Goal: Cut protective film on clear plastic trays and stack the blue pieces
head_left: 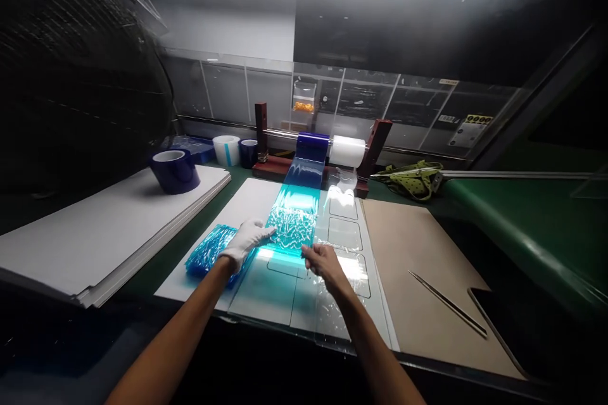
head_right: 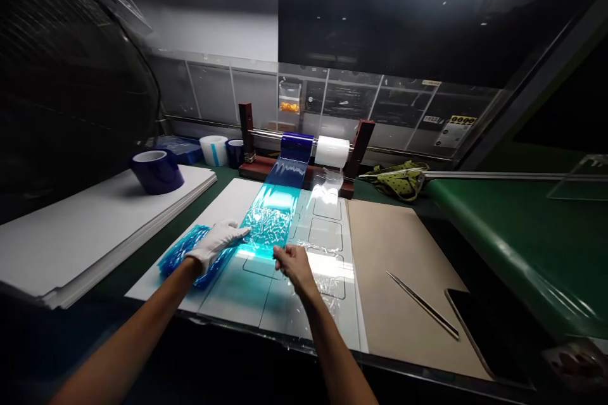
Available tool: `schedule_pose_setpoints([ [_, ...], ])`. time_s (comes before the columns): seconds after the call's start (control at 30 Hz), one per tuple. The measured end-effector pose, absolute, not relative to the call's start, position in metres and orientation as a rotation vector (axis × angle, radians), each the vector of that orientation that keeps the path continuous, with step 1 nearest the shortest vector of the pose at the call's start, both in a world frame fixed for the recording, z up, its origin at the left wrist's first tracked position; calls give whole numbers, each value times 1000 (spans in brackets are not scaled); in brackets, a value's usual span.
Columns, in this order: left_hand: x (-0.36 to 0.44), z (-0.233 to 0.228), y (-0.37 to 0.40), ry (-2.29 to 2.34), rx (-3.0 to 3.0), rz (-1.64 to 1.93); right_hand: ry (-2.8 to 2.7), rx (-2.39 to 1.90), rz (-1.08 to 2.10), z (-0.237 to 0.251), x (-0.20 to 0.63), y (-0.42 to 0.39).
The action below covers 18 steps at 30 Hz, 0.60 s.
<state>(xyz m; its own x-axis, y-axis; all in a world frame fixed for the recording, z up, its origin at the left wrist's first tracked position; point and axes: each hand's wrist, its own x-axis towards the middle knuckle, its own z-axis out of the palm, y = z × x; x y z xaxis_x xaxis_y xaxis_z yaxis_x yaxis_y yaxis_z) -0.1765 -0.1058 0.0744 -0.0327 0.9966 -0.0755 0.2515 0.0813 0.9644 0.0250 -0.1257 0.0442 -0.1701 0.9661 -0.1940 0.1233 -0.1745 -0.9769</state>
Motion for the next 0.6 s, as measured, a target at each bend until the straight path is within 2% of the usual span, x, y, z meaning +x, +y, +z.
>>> schedule_pose_setpoints([
  [0.3, -198, 17, -223, 1413, 954, 1143, -1272, -1372, 1467, 2, -1, -259],
  [0.6, -182, -19, -260, 1490, 746, 1211, -1024, -1422, 1609, -30, -2, -282],
])
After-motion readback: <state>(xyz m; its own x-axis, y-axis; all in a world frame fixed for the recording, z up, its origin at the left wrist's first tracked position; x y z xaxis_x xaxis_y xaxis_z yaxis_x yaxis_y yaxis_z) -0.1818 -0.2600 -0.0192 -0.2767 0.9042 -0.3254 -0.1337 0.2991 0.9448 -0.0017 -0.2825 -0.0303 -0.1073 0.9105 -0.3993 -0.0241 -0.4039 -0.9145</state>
